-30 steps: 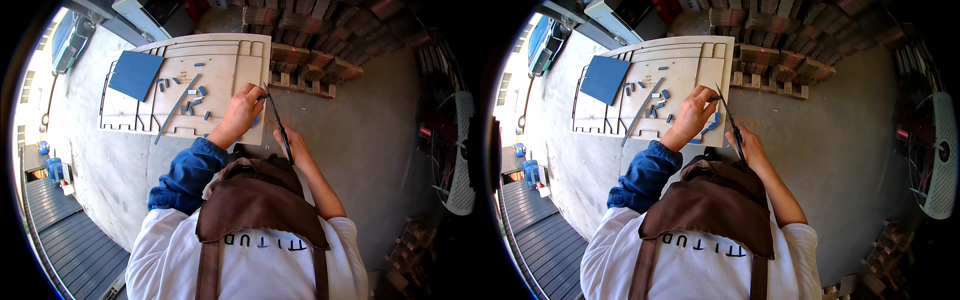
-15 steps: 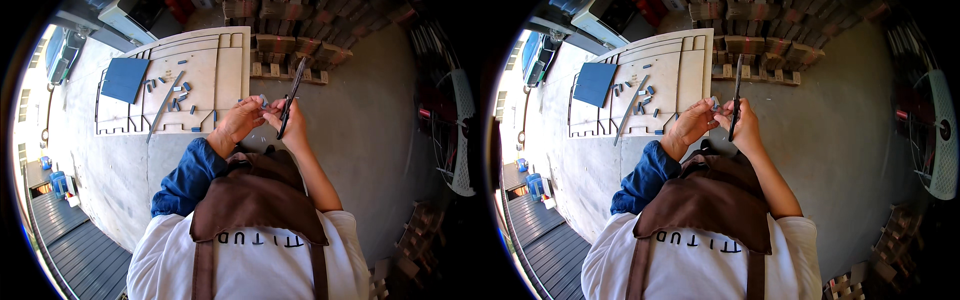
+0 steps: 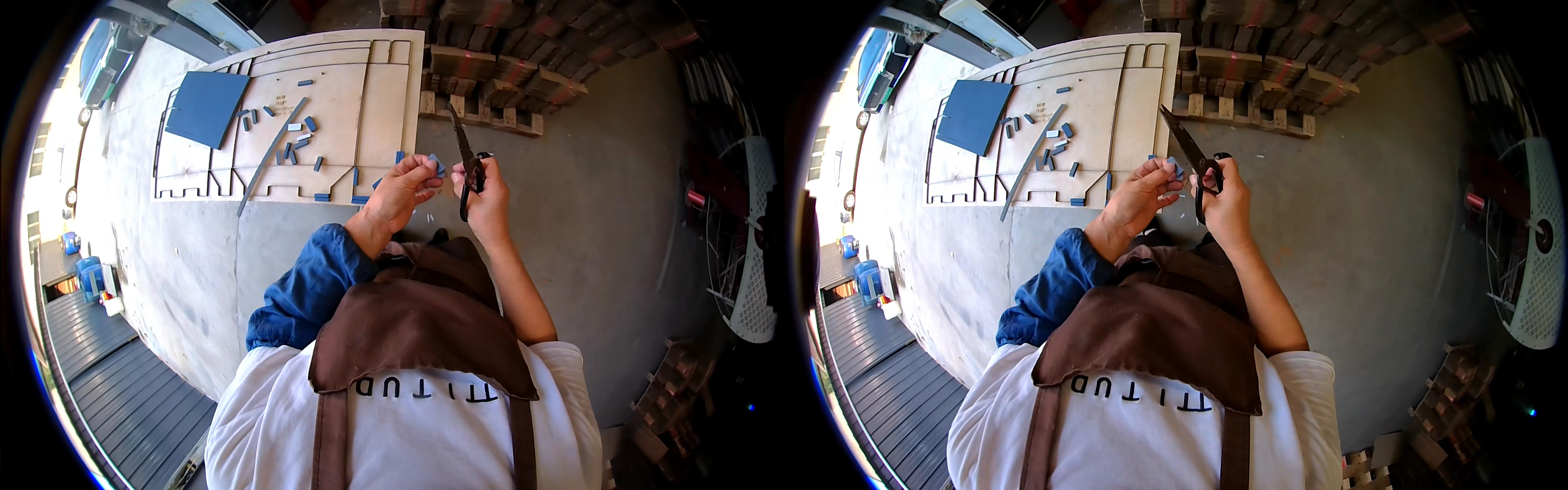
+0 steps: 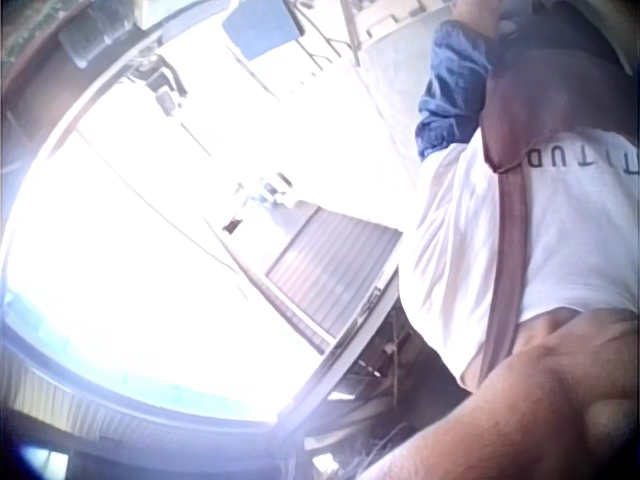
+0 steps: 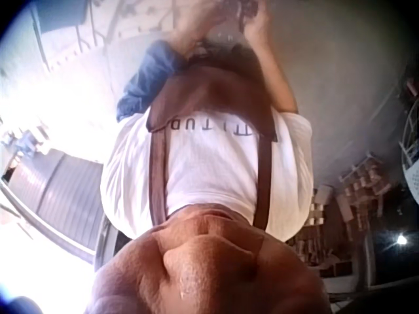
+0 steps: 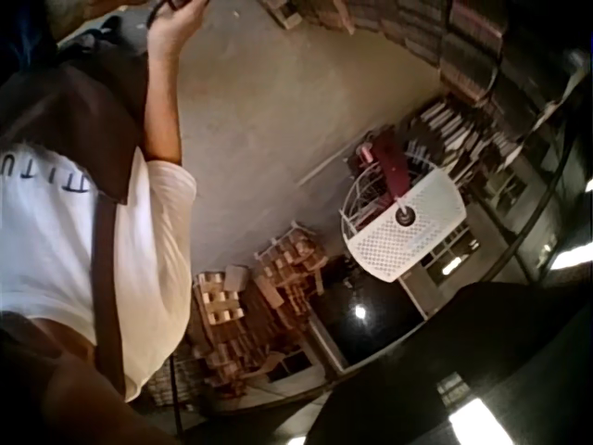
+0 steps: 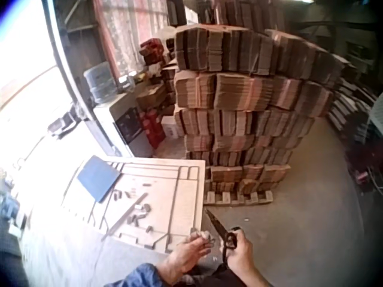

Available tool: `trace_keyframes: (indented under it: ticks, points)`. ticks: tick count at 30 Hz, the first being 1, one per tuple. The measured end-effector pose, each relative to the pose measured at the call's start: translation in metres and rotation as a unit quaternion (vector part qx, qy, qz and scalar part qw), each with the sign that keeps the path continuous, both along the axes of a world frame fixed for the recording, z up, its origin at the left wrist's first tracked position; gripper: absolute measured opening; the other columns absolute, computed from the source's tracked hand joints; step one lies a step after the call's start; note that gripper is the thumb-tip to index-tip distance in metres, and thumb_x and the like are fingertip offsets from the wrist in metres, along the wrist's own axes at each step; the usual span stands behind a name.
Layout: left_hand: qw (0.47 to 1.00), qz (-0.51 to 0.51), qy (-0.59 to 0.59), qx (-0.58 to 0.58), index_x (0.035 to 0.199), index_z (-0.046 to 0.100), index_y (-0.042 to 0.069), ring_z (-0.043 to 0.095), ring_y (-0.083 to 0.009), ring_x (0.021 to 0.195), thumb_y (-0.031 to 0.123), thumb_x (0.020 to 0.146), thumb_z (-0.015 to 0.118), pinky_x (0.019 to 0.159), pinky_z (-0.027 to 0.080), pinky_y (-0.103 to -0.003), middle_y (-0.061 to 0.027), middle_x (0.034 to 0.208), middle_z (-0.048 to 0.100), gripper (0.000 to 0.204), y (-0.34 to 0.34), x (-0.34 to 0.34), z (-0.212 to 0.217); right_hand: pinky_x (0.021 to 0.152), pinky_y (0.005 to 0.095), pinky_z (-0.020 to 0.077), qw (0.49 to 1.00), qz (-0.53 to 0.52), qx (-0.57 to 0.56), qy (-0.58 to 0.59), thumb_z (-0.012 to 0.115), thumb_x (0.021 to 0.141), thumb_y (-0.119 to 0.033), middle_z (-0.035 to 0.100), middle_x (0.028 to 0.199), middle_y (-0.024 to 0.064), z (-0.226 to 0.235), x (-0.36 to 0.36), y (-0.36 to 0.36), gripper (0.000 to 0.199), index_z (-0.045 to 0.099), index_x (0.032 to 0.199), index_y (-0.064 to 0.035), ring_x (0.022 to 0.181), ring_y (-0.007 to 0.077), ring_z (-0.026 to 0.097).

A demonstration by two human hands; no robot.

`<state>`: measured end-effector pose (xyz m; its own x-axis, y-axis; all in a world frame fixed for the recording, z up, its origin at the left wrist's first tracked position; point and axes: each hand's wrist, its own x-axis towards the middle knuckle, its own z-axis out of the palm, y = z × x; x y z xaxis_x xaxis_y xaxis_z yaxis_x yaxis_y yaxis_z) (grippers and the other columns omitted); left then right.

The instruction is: The person uses scissors to cut a blue foam sheet into small rectangular pieces on a white plastic work surface. The person repeatedly picks up foam strips, cuts them into smaller segments, and places the cut pieces on the table.

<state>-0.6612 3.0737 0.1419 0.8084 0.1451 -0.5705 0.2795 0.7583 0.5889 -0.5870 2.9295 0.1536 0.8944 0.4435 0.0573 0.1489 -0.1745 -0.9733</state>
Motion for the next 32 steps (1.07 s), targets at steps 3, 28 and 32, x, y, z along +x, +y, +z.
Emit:
trace_keyframes:
  ticks: [3, 28, 32]
  points:
    - [0.999, -0.029, -0.018, 0.012, 0.091, 0.061, 0.017, 0.058, -0.0098, 0.081, 0.025, 0.09, 0.065, 0.081, 0.043, -0.031, 0.0045, 0.087, 0.064, 0.009, 0.001, 0.0, -0.002, 0.067, 0.0239, 0.0485, 0.998, 0.025, 0.037, 0.045, 0.073, 0.079, -0.007, 0.065, 0.08, 0.0027, -0.004, 0.002, 0.002, 0.024, 0.052, 0.091, -0.0036, 0.071, 0.0073, 0.057]
    - [0.997, -0.051, 0.003, -0.061, 0.091, 0.061, 0.013, 0.059, -0.0123, 0.079, 0.021, 0.091, 0.062, 0.081, 0.046, -0.033, -0.0005, 0.084, 0.063, 0.008, 0.008, -0.015, -0.016, 0.064, 0.0266, 0.0466, 0.997, 0.014, -0.076, -0.032, 0.064, 0.074, 0.003, 0.055, 0.071, 0.004, -0.012, 0.006, 0.002, 0.023, 0.05, 0.091, -0.0033, 0.065, 0.0134, 0.054]
    - [0.994, -0.014, 0.0, -0.111, 0.091, 0.061, 0.014, 0.059, -0.015, 0.084, 0.024, 0.09, 0.063, 0.085, 0.045, -0.039, -0.0019, 0.086, 0.063, 0.01, 0.007, -0.016, -0.012, 0.059, 0.0274, 0.046, 0.99, -0.035, -0.134, -0.007, 0.069, 0.083, -0.01, 0.057, 0.069, 0.0025, -0.028, 0.021, -0.013, 0.02, 0.05, 0.088, -0.0044, 0.062, 0.0126, 0.054]
